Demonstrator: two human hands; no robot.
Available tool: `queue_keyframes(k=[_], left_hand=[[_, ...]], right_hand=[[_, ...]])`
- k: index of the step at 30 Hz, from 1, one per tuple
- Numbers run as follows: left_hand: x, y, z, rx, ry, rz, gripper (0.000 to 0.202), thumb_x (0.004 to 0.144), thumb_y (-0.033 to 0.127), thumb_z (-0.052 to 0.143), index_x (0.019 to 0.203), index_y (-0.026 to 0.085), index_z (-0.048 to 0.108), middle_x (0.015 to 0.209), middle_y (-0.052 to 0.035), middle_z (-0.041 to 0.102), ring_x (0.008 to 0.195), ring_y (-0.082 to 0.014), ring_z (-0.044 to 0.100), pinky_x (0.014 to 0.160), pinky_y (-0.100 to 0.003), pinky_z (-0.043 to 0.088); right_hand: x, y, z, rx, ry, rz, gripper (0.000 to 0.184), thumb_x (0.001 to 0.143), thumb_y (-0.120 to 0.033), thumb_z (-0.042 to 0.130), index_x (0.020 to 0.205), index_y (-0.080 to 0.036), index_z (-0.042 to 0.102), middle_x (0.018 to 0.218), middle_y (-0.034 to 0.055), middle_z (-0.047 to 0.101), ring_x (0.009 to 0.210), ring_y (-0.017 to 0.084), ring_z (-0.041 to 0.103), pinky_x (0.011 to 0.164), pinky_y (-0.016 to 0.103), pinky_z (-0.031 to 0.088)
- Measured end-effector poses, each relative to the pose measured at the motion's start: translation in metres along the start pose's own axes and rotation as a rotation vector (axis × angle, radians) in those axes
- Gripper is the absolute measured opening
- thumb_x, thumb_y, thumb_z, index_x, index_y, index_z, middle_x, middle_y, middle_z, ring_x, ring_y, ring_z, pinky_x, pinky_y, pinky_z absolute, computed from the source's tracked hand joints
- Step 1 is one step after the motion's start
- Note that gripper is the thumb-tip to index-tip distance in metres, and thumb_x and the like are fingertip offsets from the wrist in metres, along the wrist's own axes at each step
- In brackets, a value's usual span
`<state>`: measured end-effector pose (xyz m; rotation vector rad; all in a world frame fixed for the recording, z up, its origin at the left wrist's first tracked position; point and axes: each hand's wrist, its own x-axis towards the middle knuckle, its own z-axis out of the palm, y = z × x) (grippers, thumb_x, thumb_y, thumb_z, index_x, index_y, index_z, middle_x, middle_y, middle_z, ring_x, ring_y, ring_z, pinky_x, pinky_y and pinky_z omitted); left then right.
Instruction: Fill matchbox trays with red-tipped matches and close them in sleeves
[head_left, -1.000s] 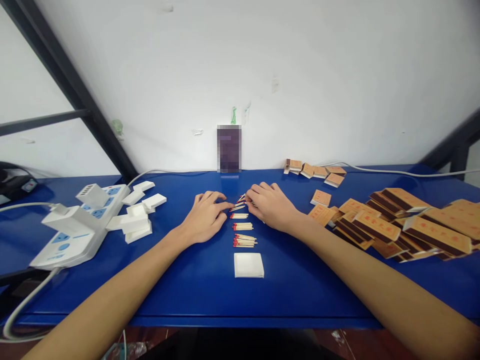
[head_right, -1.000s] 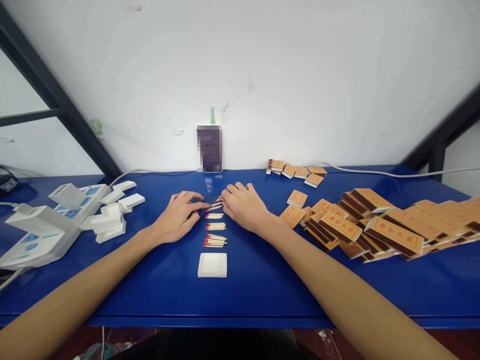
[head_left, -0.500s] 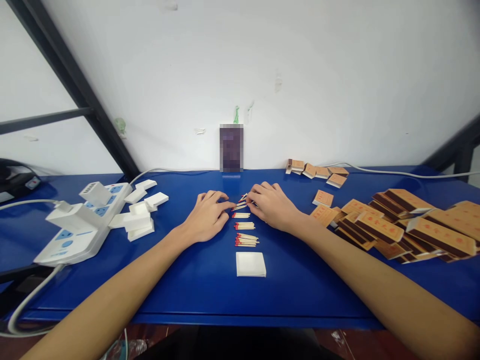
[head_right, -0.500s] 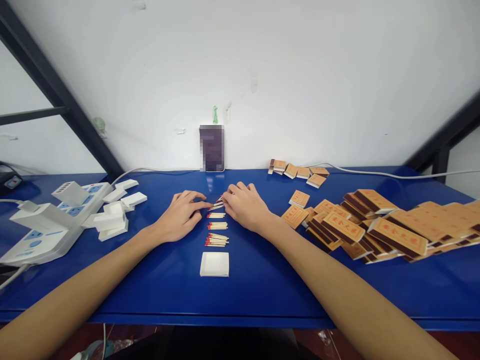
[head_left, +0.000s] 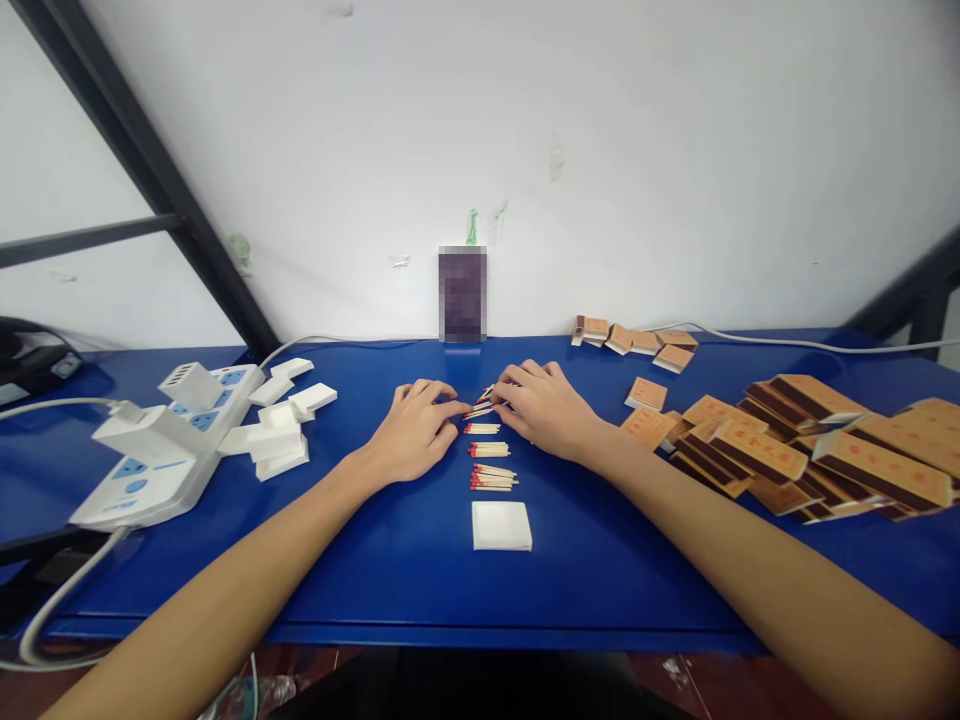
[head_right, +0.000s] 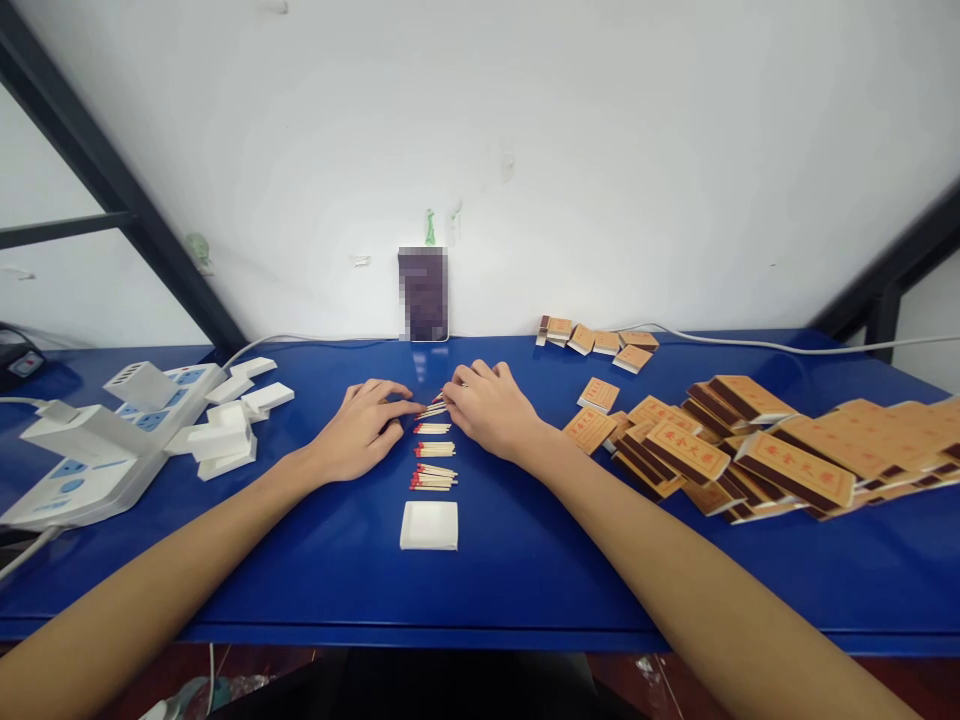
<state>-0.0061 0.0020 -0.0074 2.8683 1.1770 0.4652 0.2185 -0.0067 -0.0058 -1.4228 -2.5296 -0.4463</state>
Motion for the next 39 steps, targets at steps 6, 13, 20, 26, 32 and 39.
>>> queue_keyframes(k=[6,13,20,26,32,39], left_hand=[[0.000,0.000,0.000,0.008,-0.010,-0.005,0.039,0.092,0.019,0.040,0.123,0.025,0.064,0.124,-0.0067,0.057,0.118,-0.0257,0.046,0.099,-0.048,0.034],[0.001,0.000,0.000,-0.003,-0.014,-0.008,0.039,0.092,0.020,0.040,0.122,0.025,0.064,0.125,-0.0071,0.056,0.118,-0.0268,0.046,0.099,-0.049,0.033],[0.001,0.001,-0.001,-0.042,-0.003,-0.029,0.038,0.091,0.019,0.040,0.119,0.025,0.064,0.125,-0.0063,0.056,0.116,-0.0263,0.046,0.099,-0.048,0.034],[0.002,0.002,-0.002,-0.006,-0.020,-0.035,0.042,0.092,0.020,0.040,0.129,0.024,0.058,0.126,-0.0075,0.056,0.118,-0.0274,0.045,0.099,-0.049,0.034],[0.002,0.002,-0.001,0.018,-0.020,0.005,0.037,0.095,0.026,0.039,0.125,0.025,0.062,0.128,-0.0082,0.055,0.120,-0.0278,0.044,0.098,-0.050,0.033],[0.001,0.002,-0.001,-0.007,-0.011,0.034,0.034,0.096,0.029,0.041,0.121,0.025,0.064,0.125,-0.0077,0.056,0.119,-0.0271,0.045,0.099,-0.049,0.032]], right_hand=[[0.002,-0.003,0.003,-0.015,-0.004,-0.010,0.027,0.100,-0.025,0.039,0.098,-0.016,0.065,0.108,0.0093,0.064,0.094,0.023,0.049,0.075,0.035,0.025],[0.001,-0.004,0.004,0.017,0.035,0.000,0.029,0.101,-0.025,0.034,0.097,-0.015,0.061,0.104,0.0100,0.063,0.091,0.023,0.049,0.075,0.036,0.027],[0.007,-0.020,0.001,0.101,0.081,-0.063,0.022,0.100,-0.026,0.039,0.096,-0.017,0.059,0.107,0.0096,0.062,0.094,0.023,0.049,0.076,0.035,0.028],[0.003,-0.019,-0.007,0.198,0.129,0.009,0.027,0.102,-0.025,0.034,0.098,-0.018,0.060,0.101,0.0078,0.065,0.089,0.021,0.052,0.077,0.034,0.028],[-0.011,0.008,-0.024,0.359,0.170,0.096,0.020,0.097,-0.029,0.043,0.093,-0.020,0.060,0.098,0.0073,0.064,0.091,0.022,0.052,0.079,0.035,0.031],[-0.018,0.015,-0.027,0.326,0.019,0.080,0.020,0.094,-0.027,0.049,0.107,-0.024,0.065,0.096,0.0028,0.060,0.074,0.014,0.056,0.067,0.028,0.037]])
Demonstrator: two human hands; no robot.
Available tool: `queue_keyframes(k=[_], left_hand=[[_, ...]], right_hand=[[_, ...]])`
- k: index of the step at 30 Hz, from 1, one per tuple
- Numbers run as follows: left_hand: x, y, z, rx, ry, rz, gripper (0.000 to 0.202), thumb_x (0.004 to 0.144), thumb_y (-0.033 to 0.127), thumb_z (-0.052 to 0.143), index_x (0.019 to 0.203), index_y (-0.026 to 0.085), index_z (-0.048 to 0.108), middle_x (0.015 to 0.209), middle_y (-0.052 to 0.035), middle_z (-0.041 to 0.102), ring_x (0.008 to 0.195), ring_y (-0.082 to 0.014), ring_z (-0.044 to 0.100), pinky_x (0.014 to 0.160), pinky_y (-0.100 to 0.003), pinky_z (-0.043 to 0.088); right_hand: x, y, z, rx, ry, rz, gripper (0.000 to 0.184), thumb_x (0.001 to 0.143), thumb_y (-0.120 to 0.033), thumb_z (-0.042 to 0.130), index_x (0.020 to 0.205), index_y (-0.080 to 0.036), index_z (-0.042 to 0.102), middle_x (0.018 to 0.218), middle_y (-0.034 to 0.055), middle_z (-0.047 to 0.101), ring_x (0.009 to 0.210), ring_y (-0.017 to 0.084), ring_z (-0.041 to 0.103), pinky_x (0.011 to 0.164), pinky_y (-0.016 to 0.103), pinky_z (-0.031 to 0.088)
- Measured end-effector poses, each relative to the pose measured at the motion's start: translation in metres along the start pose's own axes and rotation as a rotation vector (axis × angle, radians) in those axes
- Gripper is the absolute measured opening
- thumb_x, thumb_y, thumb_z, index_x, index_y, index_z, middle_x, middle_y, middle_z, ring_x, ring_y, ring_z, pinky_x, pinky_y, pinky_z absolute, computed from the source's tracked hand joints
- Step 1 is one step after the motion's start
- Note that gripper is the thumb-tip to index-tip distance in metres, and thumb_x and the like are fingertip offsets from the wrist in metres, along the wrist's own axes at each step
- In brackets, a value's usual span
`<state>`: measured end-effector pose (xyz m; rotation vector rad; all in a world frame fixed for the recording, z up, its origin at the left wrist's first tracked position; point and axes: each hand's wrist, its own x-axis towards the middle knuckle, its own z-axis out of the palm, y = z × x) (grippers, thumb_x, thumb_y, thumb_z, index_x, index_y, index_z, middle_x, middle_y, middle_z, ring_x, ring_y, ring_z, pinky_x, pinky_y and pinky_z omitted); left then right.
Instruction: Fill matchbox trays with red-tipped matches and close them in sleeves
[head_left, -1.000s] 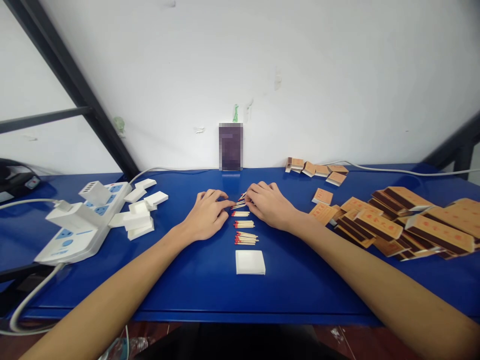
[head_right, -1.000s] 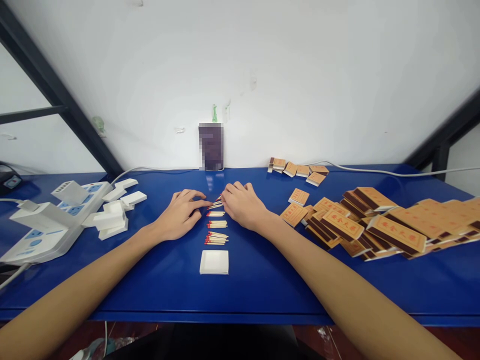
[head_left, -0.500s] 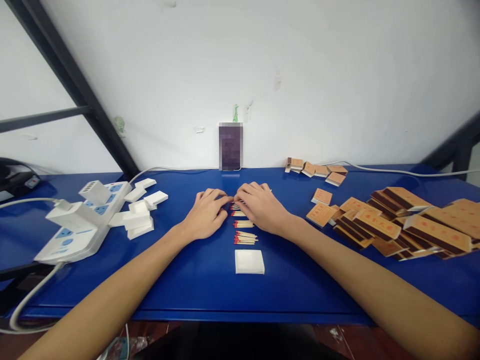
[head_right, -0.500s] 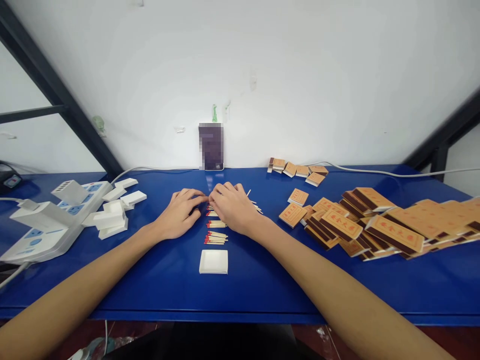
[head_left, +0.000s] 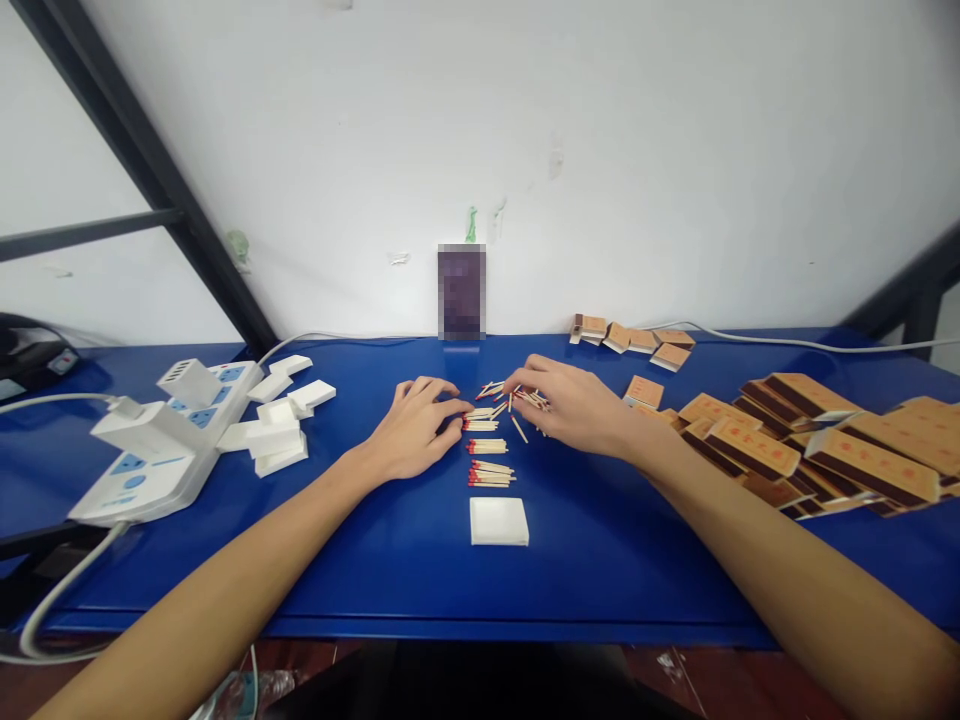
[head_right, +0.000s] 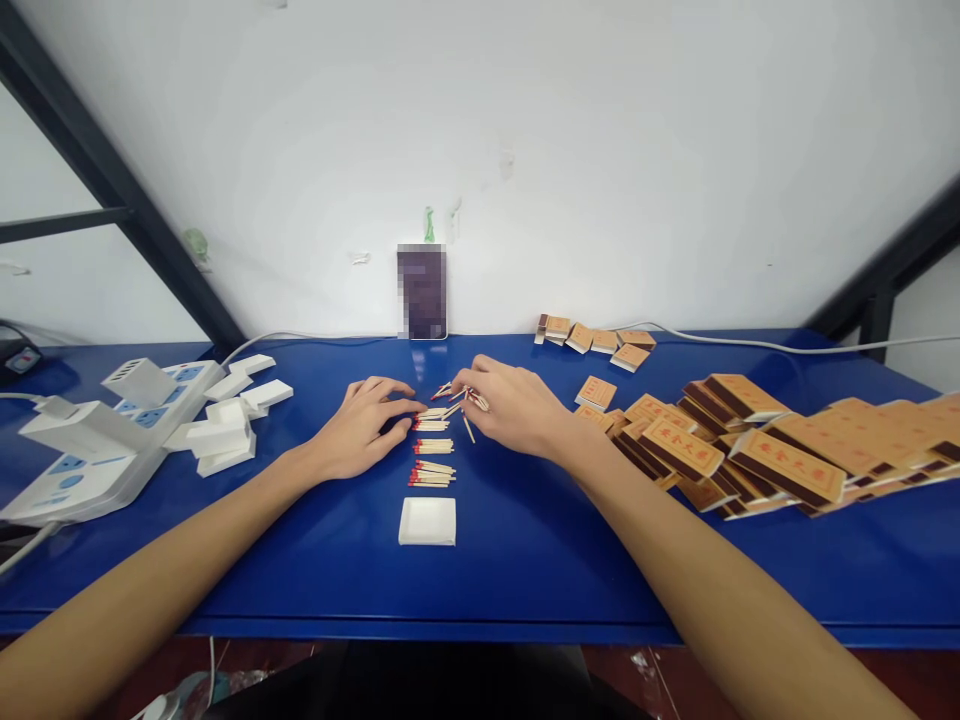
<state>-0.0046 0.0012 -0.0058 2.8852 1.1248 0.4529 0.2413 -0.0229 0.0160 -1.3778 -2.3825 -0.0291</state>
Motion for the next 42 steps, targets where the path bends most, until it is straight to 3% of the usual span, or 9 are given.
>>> queue_keyframes(k=[3,8,14,20,30,38,42], left_hand=[[0.000,0.000,0.000,-0.004,0.000,0.003,0.034,0.096,0.029,0.042,0.121,0.024,0.064,0.125,-0.0076,0.057,0.118,-0.0270,0.046,0.099,-0.049,0.033],[0.000,0.001,-0.001,0.008,0.002,0.016,0.034,0.097,0.030,0.041,0.120,0.025,0.065,0.124,-0.0072,0.057,0.117,-0.0265,0.046,0.099,-0.048,0.033],[0.000,0.002,-0.002,0.012,0.004,0.014,0.032,0.098,0.033,0.043,0.118,0.027,0.067,0.123,-0.0069,0.057,0.118,-0.0260,0.046,0.099,-0.048,0.033],[0.001,0.000,0.001,-0.002,0.005,0.015,0.032,0.098,0.035,0.043,0.118,0.028,0.067,0.124,-0.0068,0.057,0.117,-0.0267,0.046,0.100,-0.049,0.032],[0.003,0.002,0.002,-0.022,0.041,0.011,0.027,0.095,0.044,0.053,0.108,0.028,0.071,0.121,-0.0051,0.060,0.115,-0.0256,0.048,0.099,-0.047,0.032],[0.005,0.005,0.002,-0.095,0.051,-0.028,0.022,0.092,0.043,0.058,0.098,0.028,0.072,0.117,-0.0031,0.063,0.112,-0.0241,0.050,0.098,-0.045,0.033],[0.004,0.007,0.000,-0.108,0.047,0.000,0.021,0.093,0.041,0.057,0.098,0.028,0.073,0.116,-0.0027,0.063,0.112,-0.0237,0.050,0.098,-0.045,0.032]], right_hand=[[0.001,-0.001,0.010,-0.082,-0.070,-0.050,0.025,0.095,-0.026,0.049,0.114,-0.026,0.065,0.097,0.0039,0.058,0.075,0.015,0.057,0.066,0.028,0.037],[0.005,-0.001,0.020,-0.131,-0.101,-0.070,0.021,0.097,-0.027,0.048,0.103,-0.024,0.068,0.095,0.0045,0.059,0.081,0.017,0.059,0.067,0.029,0.035],[0.006,0.002,0.018,-0.135,-0.136,-0.053,0.022,0.098,-0.027,0.046,0.095,-0.023,0.067,0.091,0.0034,0.060,0.077,0.016,0.059,0.065,0.029,0.033],[0.006,0.005,0.013,-0.151,-0.164,-0.026,0.020,0.098,-0.025,0.046,0.099,-0.021,0.066,0.096,0.0055,0.063,0.083,0.017,0.061,0.067,0.029,0.036],[0.006,0.006,0.014,-0.173,-0.116,-0.013,0.022,0.097,-0.023,0.046,0.099,-0.020,0.068,0.094,0.0055,0.064,0.080,0.017,0.059,0.065,0.029,0.035],[0.004,-0.002,0.002,-0.118,0.097,0.122,0.017,0.084,-0.029,0.058,0.095,-0.023,0.070,0.094,0.0025,0.068,0.082,0.019,0.060,0.066,0.029,0.037],[0.003,-0.003,-0.004,-0.089,0.010,0.141,0.018,0.084,-0.029,0.055,0.092,-0.022,0.069,0.089,0.0026,0.068,0.079,0.019,0.061,0.066,0.030,0.037]])
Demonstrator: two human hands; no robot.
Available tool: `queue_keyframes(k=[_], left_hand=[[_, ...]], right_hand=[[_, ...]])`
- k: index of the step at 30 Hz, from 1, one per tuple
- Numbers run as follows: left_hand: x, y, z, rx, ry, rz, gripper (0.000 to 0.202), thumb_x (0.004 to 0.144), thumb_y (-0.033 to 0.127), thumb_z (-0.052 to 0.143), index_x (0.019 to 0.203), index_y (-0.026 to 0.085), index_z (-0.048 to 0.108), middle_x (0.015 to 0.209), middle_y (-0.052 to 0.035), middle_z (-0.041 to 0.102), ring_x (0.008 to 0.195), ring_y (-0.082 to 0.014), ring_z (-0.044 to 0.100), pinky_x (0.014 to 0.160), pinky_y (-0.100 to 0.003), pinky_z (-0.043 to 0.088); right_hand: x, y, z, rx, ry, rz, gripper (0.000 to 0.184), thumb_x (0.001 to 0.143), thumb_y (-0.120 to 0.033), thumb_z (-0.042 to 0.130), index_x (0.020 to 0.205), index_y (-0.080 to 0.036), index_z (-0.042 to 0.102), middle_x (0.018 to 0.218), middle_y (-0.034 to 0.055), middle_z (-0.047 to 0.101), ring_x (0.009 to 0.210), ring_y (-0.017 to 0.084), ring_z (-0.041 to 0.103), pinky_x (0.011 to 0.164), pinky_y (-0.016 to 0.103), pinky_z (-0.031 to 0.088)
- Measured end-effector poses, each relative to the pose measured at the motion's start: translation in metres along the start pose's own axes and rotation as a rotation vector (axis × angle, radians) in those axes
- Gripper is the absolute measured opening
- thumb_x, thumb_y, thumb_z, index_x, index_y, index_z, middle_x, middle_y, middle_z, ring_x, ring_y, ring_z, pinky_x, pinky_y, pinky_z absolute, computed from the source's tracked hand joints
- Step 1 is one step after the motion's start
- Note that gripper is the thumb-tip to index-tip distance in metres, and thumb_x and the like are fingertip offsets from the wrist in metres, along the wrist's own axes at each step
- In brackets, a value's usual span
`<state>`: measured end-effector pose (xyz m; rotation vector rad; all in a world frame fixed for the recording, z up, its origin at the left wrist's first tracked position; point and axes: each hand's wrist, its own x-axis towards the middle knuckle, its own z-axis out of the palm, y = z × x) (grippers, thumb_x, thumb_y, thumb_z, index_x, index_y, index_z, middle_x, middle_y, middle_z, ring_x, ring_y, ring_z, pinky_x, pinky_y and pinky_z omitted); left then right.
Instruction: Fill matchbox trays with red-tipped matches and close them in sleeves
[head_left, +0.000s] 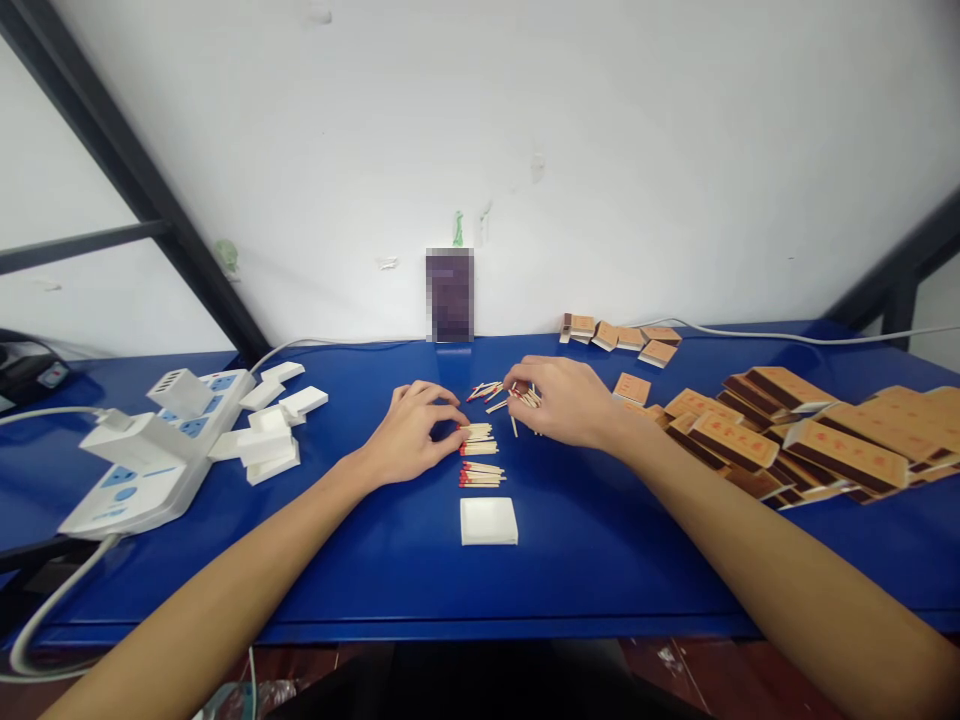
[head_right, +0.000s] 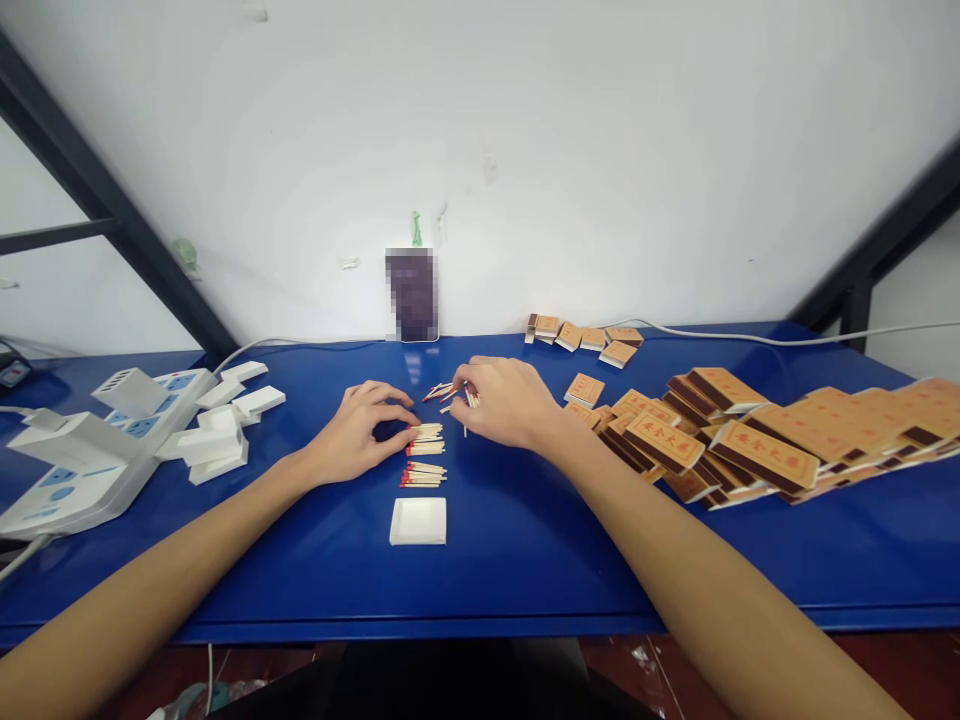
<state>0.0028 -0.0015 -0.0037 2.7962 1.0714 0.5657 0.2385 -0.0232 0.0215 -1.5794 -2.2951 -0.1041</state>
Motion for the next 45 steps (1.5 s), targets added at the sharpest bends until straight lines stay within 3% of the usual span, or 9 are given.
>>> queue_keyframes(k=[5,11,16,19,23,26,34,40,45], left_hand=[[-0.002,0.002,-0.003,-0.012,-0.025,0.055,0.020,0.094,0.037,0.055,0.098,0.028,0.073,0.116,-0.0028,0.062,0.112,-0.0238,0.050,0.098,-0.045,0.032],[-0.004,0.006,-0.006,-0.045,-0.043,0.140,0.020,0.094,0.032,0.054,0.096,0.026,0.073,0.118,-0.0033,0.062,0.115,-0.0244,0.049,0.098,-0.044,0.033],[-0.005,0.005,-0.005,-0.050,-0.029,0.162,0.023,0.097,0.031,0.049,0.104,0.025,0.070,0.116,-0.0045,0.063,0.113,-0.0234,0.050,0.097,-0.043,0.034],[-0.004,0.001,-0.006,-0.064,-0.026,0.162,0.028,0.100,0.027,0.042,0.117,0.025,0.064,0.116,-0.0050,0.063,0.112,-0.0220,0.051,0.095,-0.042,0.035],[-0.003,-0.005,-0.014,-0.173,-0.086,0.271,0.033,0.102,0.022,0.034,0.123,0.024,0.060,0.120,-0.0063,0.061,0.113,-0.0199,0.052,0.097,-0.038,0.038],[-0.002,-0.008,-0.019,-0.232,-0.034,0.312,0.033,0.101,0.020,0.033,0.123,0.022,0.058,0.119,-0.0072,0.061,0.110,-0.0196,0.053,0.098,-0.038,0.041],[-0.001,-0.013,-0.010,-0.019,-0.010,0.271,0.026,0.094,0.025,0.045,0.110,0.018,0.065,0.115,-0.0084,0.061,0.106,-0.0222,0.056,0.094,-0.040,0.043],[-0.002,0.001,-0.012,0.006,-0.117,0.258,0.030,0.098,0.034,0.044,0.113,0.022,0.066,0.122,-0.0086,0.058,0.114,-0.0241,0.053,0.096,-0.043,0.039],[-0.005,0.006,-0.013,-0.028,-0.131,0.270,0.028,0.097,0.033,0.045,0.106,0.022,0.070,0.123,-0.0079,0.058,0.113,-0.0231,0.053,0.094,-0.040,0.037]], right_hand=[[-0.001,0.008,-0.003,0.033,-0.224,-0.154,0.017,0.083,-0.021,0.054,0.093,-0.022,0.067,0.095,0.0044,0.066,0.084,0.019,0.061,0.070,0.029,0.039],[-0.001,0.011,0.000,0.004,-0.238,-0.190,0.026,0.079,-0.018,0.058,0.102,-0.022,0.067,0.099,0.0052,0.065,0.087,0.020,0.059,0.073,0.031,0.039],[0.000,0.012,0.013,-0.095,-0.183,-0.199,0.034,0.086,-0.019,0.053,0.117,-0.022,0.065,0.100,0.0081,0.063,0.091,0.023,0.056,0.074,0.033,0.036],[0.001,0.008,0.019,-0.120,-0.155,-0.188,0.028,0.091,-0.020,0.048,0.111,-0.022,0.068,0.101,0.0086,0.064,0.092,0.023,0.055,0.073,0.034,0.033],[0.002,-0.002,0.022,-0.093,-0.128,-0.219,0.025,0.094,-0.019,0.046,0.102,-0.022,0.070,0.101,0.0074,0.067,0.094,0.023,0.053,0.074,0.034,0.030],[0.004,-0.011,0.024,-0.073,-0.120,-0.247,0.023,0.094,-0.016,0.047,0.096,-0.021,0.070,0.101,0.0067,0.069,0.095,0.022,0.052,0.075,0.034,0.028],[0.006,-0.008,0.025,0.052,-0.068,-0.230,0.030,0.091,-0.010,0.044,0.104,-0.023,0.067,0.105,0.0035,0.071,0.094,0.020,0.056,0.077,0.032,0.031],[-0.001,-0.003,0.009,-0.080,-0.132,-0.149,0.017,0.088,-0.030,0.053,0.078,-0.021,0.063,0.086,0.0042,0.066,0.081,0.020,0.055,0.069,0.032,0.030],[-0.001,-0.001,0.013,-0.098,-0.167,-0.161,0.019,0.090,-0.028,0.050,0.076,-0.021,0.061,0.087,0.0035,0.065,0.083,0.019,0.056,0.068,0.031,0.029]])
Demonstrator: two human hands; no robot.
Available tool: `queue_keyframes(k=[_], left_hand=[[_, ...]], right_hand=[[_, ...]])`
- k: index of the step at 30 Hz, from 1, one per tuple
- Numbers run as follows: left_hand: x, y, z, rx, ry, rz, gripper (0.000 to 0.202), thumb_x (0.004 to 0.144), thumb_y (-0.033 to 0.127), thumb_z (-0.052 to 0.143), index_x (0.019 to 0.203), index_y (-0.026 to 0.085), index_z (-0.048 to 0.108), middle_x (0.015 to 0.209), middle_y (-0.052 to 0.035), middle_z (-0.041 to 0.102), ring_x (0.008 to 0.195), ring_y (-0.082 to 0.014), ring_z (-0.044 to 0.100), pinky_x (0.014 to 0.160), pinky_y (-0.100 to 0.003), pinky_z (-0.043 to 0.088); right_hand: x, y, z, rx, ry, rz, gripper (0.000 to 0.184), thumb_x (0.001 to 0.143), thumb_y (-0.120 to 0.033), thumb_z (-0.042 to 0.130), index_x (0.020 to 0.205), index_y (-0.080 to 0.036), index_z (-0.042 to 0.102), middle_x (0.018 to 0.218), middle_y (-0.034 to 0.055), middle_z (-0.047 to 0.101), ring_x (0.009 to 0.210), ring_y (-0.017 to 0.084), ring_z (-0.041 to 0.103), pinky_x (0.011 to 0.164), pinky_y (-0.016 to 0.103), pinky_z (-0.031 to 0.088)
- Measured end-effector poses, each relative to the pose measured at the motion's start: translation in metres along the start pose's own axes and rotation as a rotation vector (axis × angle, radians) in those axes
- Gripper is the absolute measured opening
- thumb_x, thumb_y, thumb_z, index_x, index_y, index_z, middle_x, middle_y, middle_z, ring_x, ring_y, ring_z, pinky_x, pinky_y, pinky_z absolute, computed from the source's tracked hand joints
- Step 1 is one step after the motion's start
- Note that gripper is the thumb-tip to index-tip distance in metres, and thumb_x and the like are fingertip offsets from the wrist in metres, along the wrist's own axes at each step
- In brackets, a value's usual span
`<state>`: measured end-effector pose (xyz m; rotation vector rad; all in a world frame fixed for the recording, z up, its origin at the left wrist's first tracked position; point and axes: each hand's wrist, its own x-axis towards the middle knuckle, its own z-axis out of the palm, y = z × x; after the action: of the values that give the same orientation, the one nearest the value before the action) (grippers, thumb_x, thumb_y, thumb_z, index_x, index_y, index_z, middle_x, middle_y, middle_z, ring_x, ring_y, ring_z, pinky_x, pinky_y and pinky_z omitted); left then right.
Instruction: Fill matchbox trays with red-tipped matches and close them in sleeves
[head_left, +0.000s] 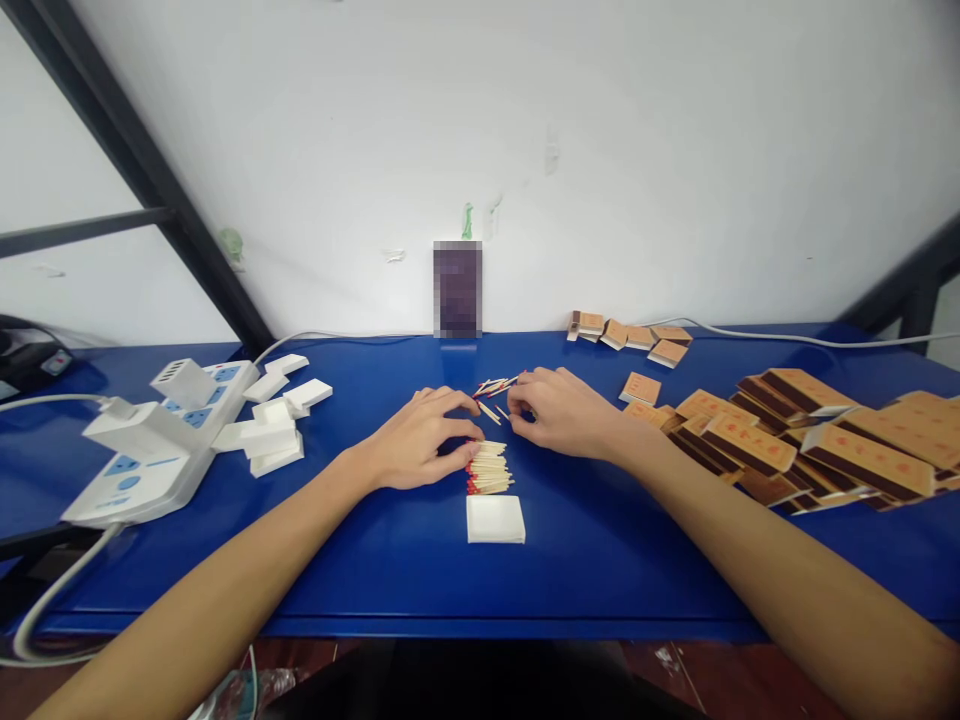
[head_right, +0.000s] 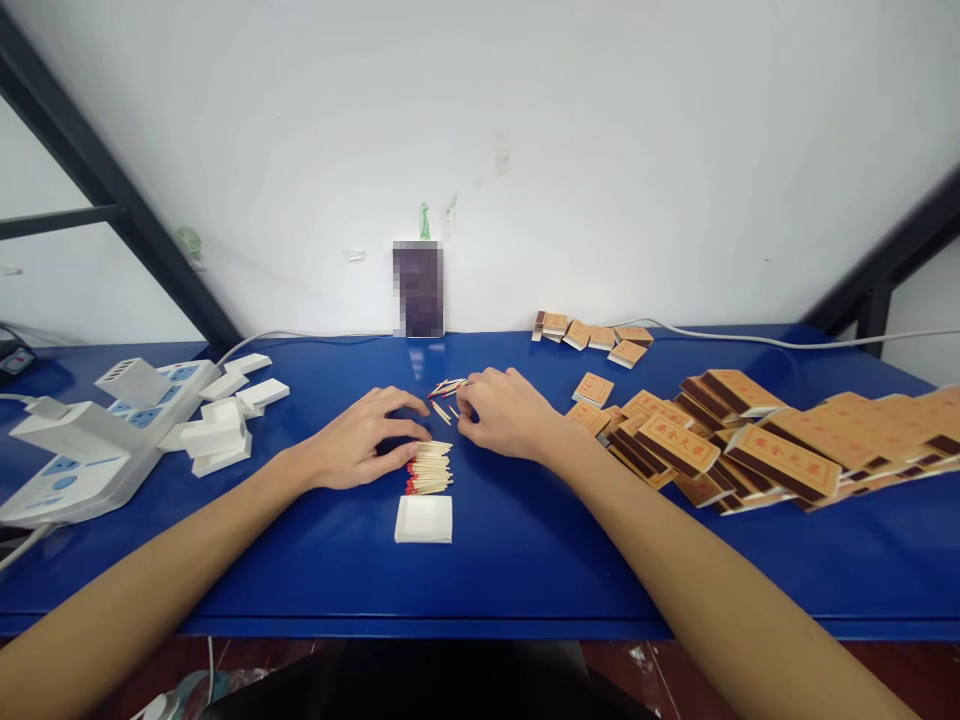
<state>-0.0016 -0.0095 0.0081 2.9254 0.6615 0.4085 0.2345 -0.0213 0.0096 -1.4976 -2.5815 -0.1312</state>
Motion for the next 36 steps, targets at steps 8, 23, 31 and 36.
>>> queue_keyframes(k=[8,23,31,36], left_hand=[[0.001,-0.002,0.003,0.069,0.295,-0.101,0.025,0.093,0.027,0.046,0.089,0.018,0.069,0.091,-0.0026,0.070,0.073,-0.0144,0.060,0.080,-0.040,0.030],[0.001,-0.015,0.008,0.119,0.186,-0.120,0.030,0.096,0.032,0.045,0.112,0.020,0.067,0.121,-0.0089,0.060,0.113,-0.0252,0.053,0.097,-0.045,0.038],[0.001,-0.015,0.008,0.122,0.100,-0.130,0.031,0.097,0.032,0.043,0.113,0.022,0.068,0.127,-0.0087,0.057,0.119,-0.0268,0.048,0.100,-0.049,0.034],[0.001,-0.015,0.009,0.095,0.093,-0.123,0.030,0.098,0.032,0.043,0.112,0.023,0.068,0.126,-0.0078,0.058,0.119,-0.0261,0.049,0.100,-0.048,0.034]], right_hand=[[0.011,-0.005,0.009,0.025,0.031,-0.036,0.026,0.099,-0.027,0.040,0.097,-0.020,0.065,0.097,0.0069,0.066,0.088,0.020,0.058,0.070,0.031,0.032],[0.011,0.011,0.005,0.263,0.196,0.154,0.028,0.090,-0.024,0.050,0.114,-0.018,0.064,0.065,-0.0022,0.067,0.063,0.015,0.061,0.074,0.030,0.038],[0.016,0.011,0.009,-0.009,0.099,0.087,0.028,0.091,-0.026,0.051,0.112,-0.019,0.068,0.101,0.0097,0.066,0.089,0.022,0.061,0.071,0.030,0.039],[0.017,0.010,0.012,-0.099,0.069,0.066,0.029,0.096,-0.028,0.045,0.111,-0.022,0.069,0.101,0.0101,0.061,0.089,0.023,0.057,0.072,0.033,0.036]])
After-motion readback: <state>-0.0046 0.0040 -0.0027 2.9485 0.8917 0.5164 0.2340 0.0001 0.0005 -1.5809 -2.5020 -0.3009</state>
